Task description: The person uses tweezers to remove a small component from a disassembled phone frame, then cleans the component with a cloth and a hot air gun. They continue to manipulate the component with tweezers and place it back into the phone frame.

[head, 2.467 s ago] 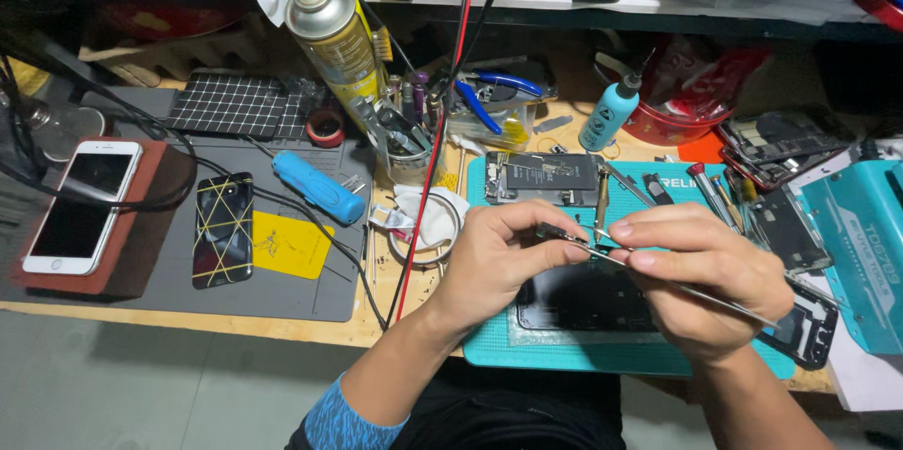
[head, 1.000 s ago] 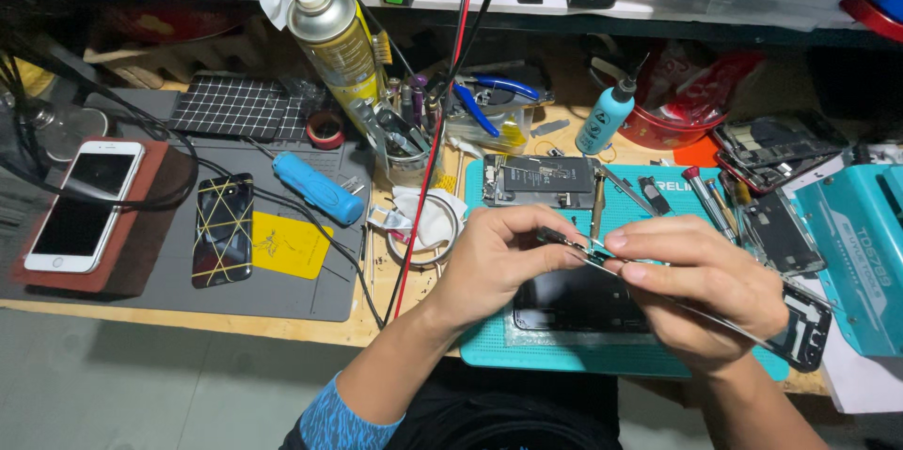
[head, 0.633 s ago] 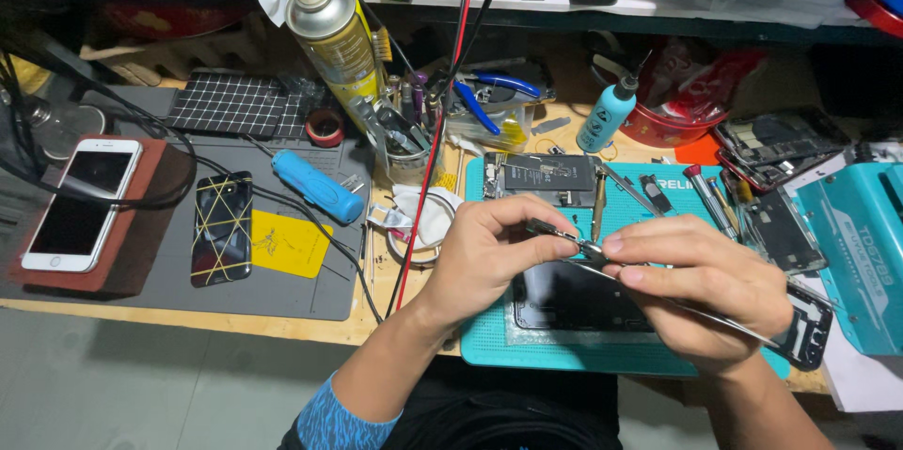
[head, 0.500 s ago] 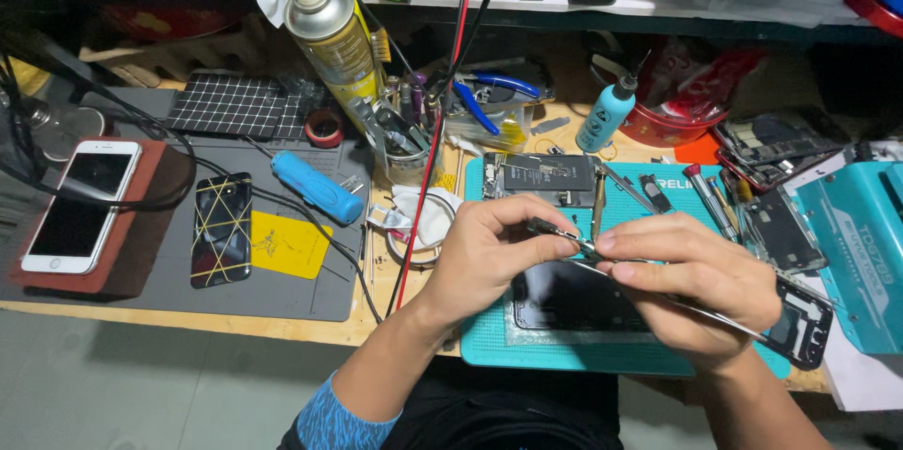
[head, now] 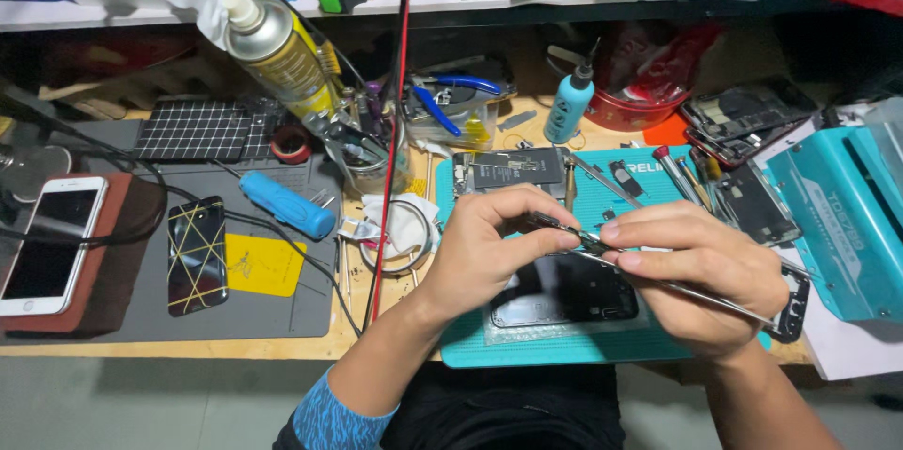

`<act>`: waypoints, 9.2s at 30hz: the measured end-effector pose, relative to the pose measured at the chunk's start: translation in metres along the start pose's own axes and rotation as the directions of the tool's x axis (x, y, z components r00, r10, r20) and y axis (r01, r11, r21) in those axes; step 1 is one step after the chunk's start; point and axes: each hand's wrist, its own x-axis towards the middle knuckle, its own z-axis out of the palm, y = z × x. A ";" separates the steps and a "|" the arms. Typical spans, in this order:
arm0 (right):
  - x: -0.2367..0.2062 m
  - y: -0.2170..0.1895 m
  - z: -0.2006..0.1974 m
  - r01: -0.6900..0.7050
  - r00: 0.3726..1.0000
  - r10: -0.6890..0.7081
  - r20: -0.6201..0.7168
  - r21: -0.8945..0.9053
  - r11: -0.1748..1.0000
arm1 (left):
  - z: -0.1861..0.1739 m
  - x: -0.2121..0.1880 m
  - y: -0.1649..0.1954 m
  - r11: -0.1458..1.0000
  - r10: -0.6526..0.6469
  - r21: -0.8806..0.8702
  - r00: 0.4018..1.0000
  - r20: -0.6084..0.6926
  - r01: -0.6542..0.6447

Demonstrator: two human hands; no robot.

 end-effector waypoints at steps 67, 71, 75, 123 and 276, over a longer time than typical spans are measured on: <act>0.044 -0.002 0.000 -0.225 0.968 0.251 0.028 -0.354 0.908 | 0.010 -0.003 0.008 0.954 0.222 0.243 0.957 -0.186 -0.174; 0.047 -0.005 0.007 -0.254 0.946 0.304 0.112 -0.327 0.910 | 0.003 -0.004 0.008 0.956 0.228 0.235 0.950 -0.214 -0.177; 0.049 -0.005 0.011 -0.221 0.944 0.288 0.159 -0.341 0.914 | -0.003 -0.005 0.009 0.947 0.254 0.252 0.943 -0.213 -0.198; 0.021 0.021 0.008 -0.160 0.979 0.115 0.166 0.292 0.943 | -0.017 -0.020 0.016 0.959 0.220 0.213 0.965 -0.146 -0.187; 0.020 0.006 0.016 -0.083 0.985 0.025 0.169 0.350 0.933 | -0.017 -0.034 0.016 0.982 0.139 0.154 0.975 -0.175 -0.113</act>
